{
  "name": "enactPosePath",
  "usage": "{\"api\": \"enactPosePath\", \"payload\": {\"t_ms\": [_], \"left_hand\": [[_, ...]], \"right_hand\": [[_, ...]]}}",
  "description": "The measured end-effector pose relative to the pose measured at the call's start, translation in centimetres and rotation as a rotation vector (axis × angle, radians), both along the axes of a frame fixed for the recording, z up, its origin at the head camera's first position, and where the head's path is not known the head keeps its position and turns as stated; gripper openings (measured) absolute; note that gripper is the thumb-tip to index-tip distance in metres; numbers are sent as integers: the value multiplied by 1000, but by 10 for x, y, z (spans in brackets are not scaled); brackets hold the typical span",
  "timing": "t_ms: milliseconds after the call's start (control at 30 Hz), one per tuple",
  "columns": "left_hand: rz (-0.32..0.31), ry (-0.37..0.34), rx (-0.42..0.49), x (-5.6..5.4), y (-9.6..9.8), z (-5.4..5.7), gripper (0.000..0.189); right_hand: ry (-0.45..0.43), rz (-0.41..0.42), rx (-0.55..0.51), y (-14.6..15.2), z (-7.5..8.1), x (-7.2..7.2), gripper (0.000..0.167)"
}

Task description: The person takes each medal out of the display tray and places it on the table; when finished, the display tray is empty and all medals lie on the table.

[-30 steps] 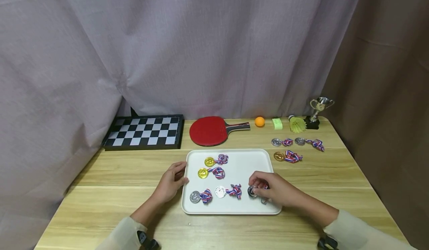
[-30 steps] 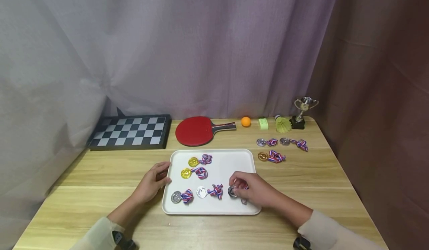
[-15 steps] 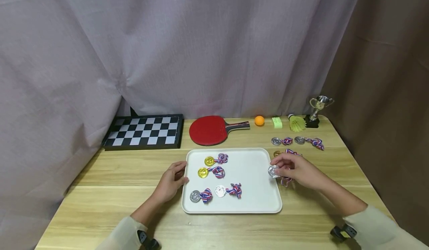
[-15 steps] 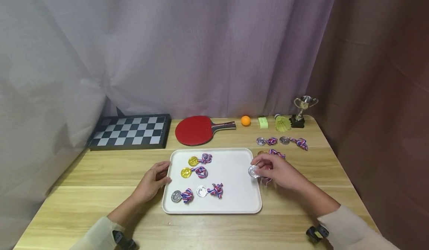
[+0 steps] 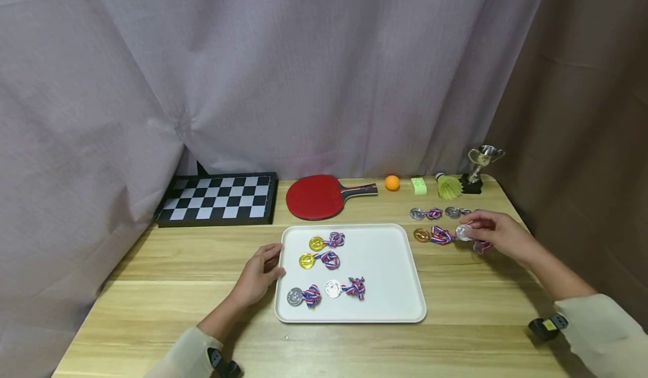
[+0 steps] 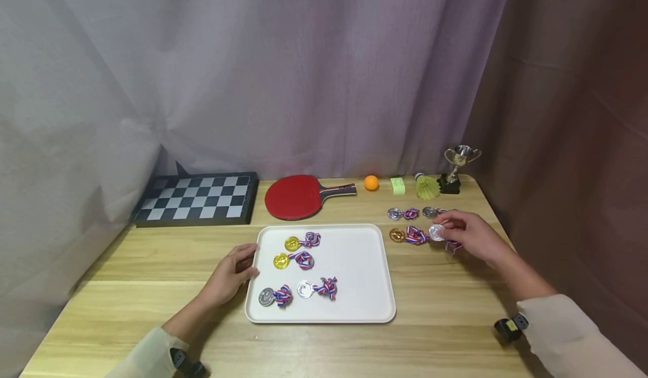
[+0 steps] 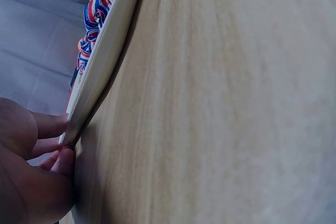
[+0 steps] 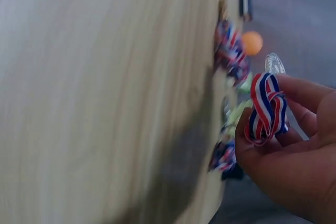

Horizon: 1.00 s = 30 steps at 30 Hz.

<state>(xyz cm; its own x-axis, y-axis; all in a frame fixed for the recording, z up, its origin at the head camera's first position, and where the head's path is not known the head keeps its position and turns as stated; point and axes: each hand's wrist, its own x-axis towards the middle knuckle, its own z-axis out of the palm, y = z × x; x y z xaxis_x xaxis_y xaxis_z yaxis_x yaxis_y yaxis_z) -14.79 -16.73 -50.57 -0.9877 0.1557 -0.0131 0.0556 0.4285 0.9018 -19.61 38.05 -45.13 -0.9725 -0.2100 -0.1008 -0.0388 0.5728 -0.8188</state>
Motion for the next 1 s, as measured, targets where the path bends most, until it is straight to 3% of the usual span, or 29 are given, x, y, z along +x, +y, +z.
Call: {"api": "enactPosePath", "payload": {"t_ms": [300, 667, 1000], "left_hand": [[7, -11, 10, -1, 0, -2, 57], [2, 6, 6, -1, -1, -2, 56], [7, -7, 4, -2, 0, -1, 56]], "right_hand": [[13, -15, 84, 15, -25, -7, 29], [203, -34, 359, 6, -31, -10, 20], [249, -60, 381, 7, -38, -13, 18]]}}
